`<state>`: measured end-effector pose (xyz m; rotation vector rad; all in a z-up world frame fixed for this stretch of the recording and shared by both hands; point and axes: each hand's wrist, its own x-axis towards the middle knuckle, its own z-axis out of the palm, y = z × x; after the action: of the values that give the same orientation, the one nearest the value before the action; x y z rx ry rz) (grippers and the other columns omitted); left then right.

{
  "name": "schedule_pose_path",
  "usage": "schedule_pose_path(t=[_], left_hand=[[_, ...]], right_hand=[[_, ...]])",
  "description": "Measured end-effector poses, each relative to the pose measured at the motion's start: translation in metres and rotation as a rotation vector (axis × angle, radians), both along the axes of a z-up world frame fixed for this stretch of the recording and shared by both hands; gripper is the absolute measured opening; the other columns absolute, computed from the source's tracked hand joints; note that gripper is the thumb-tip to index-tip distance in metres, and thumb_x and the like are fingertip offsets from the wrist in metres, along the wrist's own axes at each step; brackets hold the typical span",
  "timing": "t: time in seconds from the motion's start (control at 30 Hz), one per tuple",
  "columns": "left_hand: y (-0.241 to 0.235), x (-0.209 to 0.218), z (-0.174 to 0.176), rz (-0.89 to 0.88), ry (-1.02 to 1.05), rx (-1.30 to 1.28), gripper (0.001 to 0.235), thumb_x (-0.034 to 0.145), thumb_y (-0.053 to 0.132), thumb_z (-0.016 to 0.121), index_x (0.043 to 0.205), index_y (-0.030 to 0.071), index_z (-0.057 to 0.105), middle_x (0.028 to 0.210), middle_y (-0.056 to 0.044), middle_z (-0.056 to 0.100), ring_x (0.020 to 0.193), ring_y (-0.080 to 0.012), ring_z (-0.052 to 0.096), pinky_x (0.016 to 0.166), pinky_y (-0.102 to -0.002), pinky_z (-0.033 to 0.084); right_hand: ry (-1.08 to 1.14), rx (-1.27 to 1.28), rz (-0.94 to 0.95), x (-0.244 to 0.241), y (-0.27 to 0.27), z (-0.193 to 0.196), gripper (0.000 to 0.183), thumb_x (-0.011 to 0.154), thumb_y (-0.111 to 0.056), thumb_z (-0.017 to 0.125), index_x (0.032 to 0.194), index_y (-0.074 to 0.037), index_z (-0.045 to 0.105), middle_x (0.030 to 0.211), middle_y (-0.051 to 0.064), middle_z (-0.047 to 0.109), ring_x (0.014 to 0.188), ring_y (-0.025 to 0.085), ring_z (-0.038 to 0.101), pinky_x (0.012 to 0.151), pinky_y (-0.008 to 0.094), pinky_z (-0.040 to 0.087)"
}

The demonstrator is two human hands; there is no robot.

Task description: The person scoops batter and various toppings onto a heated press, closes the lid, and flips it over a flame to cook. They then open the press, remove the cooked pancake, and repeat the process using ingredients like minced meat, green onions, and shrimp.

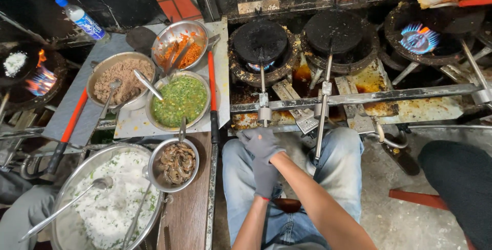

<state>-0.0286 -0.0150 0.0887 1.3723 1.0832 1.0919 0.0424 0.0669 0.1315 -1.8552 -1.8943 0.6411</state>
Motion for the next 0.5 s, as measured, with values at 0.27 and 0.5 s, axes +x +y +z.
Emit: schedule_pose_path(t=[0.27, 0.5], left_hand=[[0.001, 0.000, -0.010, -0.024, 0.015, 0.049, 0.017, 0.086, 0.009, 0.066, 0.098, -0.001, 0.074, 0.088, -0.012, 0.079, 0.079, -0.0182, 0.073, 0.071, -0.032, 0.055], [0.004, 0.000, -0.012, -0.010, 0.077, 0.069, 0.021, 0.087, 0.011, 0.067, 0.103, 0.001, 0.075, 0.094, -0.014, 0.080, 0.087, -0.0235, 0.077, 0.076, -0.032, 0.057]], right_hand=[[-0.033, 0.092, -0.015, -0.002, 0.004, -0.018, 0.050, 0.100, -0.046, 0.054, 0.068, -0.009, 0.066, 0.063, 0.014, 0.065, 0.059, 0.032, 0.065, 0.065, 0.047, 0.053], [-0.008, 0.090, -0.008, -0.001, 0.006, -0.025, 0.049, 0.101, -0.046, 0.054, 0.069, -0.011, 0.067, 0.062, 0.012, 0.065, 0.058, 0.032, 0.066, 0.069, 0.047, 0.055]])
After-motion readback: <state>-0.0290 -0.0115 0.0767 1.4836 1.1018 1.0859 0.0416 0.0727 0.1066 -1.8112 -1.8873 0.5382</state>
